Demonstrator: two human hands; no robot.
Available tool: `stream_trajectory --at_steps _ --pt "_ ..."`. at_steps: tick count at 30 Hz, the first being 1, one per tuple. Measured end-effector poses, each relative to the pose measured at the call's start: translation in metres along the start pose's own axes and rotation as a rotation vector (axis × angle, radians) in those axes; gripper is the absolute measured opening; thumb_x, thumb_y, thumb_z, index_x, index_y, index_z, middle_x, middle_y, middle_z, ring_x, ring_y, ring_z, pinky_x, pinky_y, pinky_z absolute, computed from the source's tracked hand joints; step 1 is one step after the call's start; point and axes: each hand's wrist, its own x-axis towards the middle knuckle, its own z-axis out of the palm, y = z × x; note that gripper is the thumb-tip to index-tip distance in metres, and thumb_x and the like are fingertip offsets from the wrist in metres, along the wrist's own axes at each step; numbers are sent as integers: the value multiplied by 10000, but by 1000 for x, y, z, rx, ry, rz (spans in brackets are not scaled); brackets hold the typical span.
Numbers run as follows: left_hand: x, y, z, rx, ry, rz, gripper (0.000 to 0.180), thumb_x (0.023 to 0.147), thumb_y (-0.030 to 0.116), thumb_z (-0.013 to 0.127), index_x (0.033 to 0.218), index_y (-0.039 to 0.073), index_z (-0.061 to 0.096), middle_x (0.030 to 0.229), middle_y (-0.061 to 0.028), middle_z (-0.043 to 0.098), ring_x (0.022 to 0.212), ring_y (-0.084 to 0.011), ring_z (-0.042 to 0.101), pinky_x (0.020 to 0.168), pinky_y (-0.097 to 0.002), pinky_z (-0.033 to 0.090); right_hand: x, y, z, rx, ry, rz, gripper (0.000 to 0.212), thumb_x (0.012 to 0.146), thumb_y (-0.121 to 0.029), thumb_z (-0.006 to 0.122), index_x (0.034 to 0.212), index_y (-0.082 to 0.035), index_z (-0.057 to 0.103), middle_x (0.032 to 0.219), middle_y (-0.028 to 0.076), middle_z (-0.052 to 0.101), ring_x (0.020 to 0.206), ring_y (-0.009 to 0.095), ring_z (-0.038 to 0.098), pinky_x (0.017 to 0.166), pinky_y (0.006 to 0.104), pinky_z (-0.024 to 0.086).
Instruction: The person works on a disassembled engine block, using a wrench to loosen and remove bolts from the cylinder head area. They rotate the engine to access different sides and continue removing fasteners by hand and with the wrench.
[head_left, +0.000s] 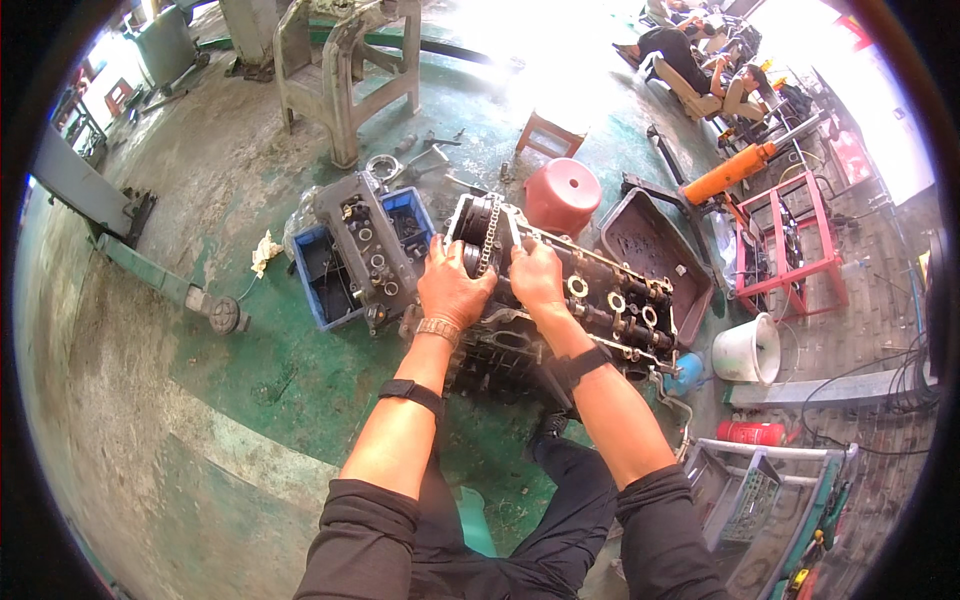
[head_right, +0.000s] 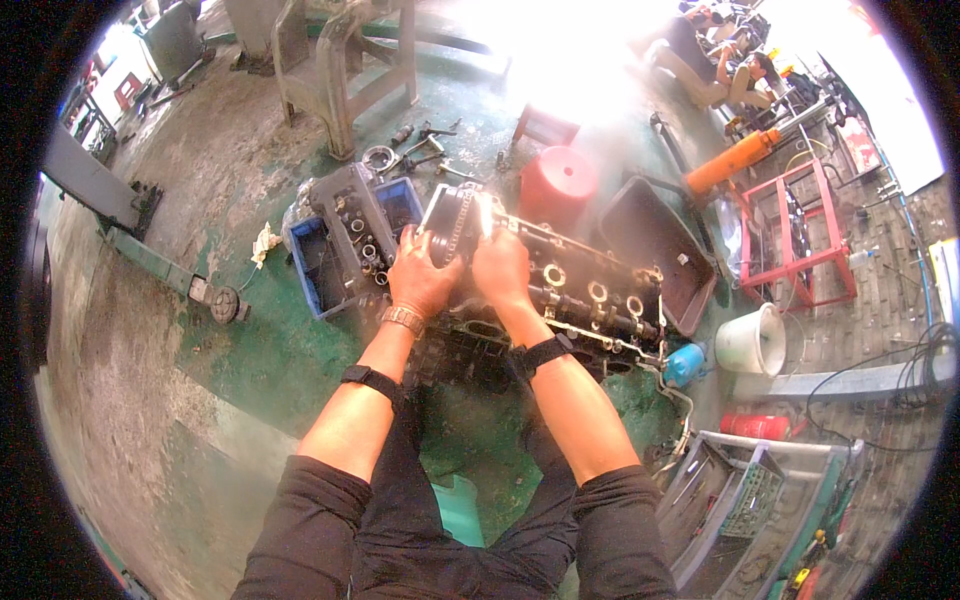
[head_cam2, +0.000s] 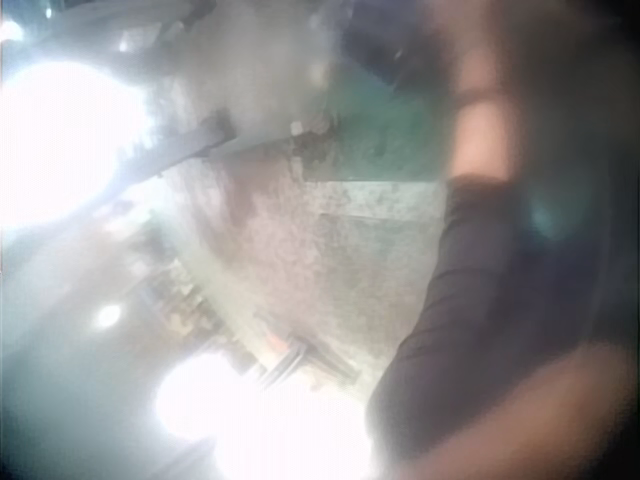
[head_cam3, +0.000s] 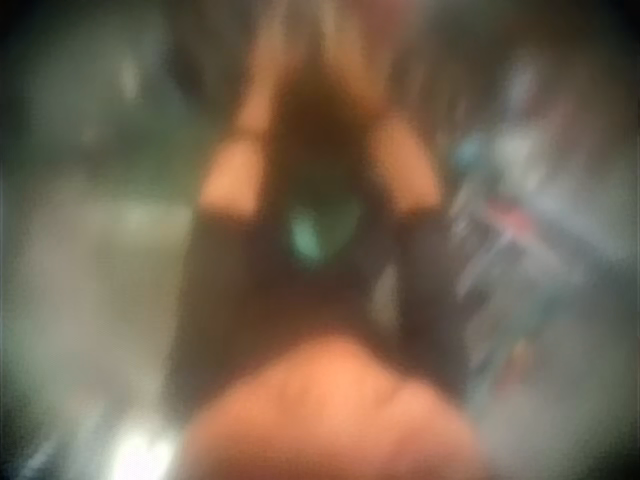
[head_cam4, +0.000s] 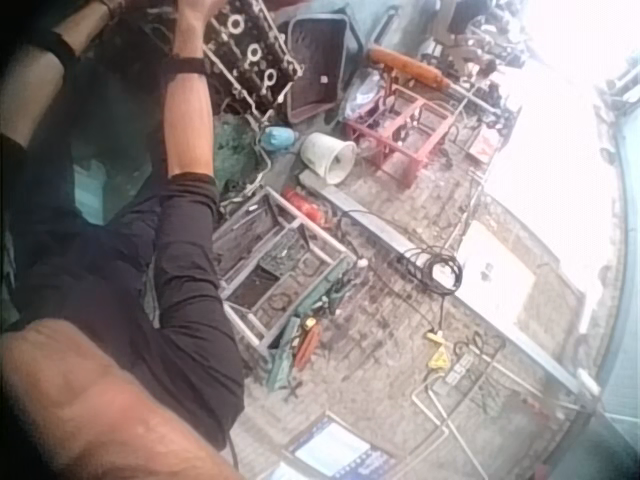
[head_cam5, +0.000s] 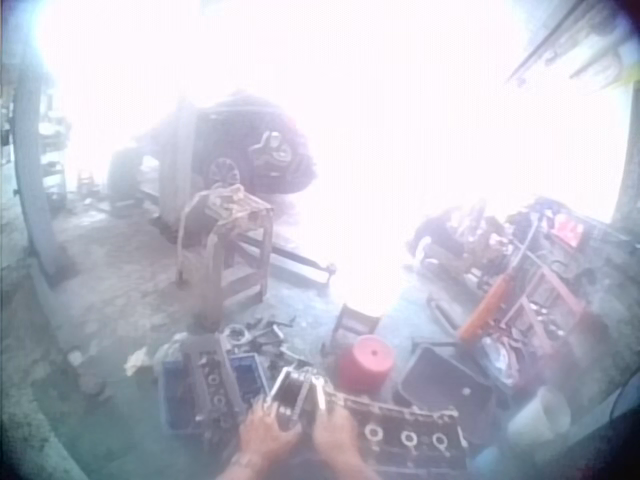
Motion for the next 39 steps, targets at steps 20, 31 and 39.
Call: stream_trajectory --at_steps 20,31,39 --pt "1 -2 0 7 -34 -15 694 746 465 690 1268 24 567 1464 -238 391 1251 -365 502 988 -433 466 -10 -14 4 -74 46 -46 332 935 -135 478 1231 -63 609 1127 246 653 1067 397 624 933 460 474" --pt "0 1 -4 18 -45 -20 744 761 487 664 1316 4 549 1474 -250 387 1272 -355 503 1020 -420 446 -21 -24 -1 -141 56 -23 329 928 -166 504 1222 -76 623 1089 226 672 1041 393 636 919 450 484" --pt "1 -2 -1 -35 -14 -10 689 725 443 703 1249 16 573 1453 -259 400 1246 -378 506 990 -435 466 -14 -22 -9 -286 -13 -118 330 886 -197 606 1158 -15 649 1090 244 661 1060 405 620 900 437 486"
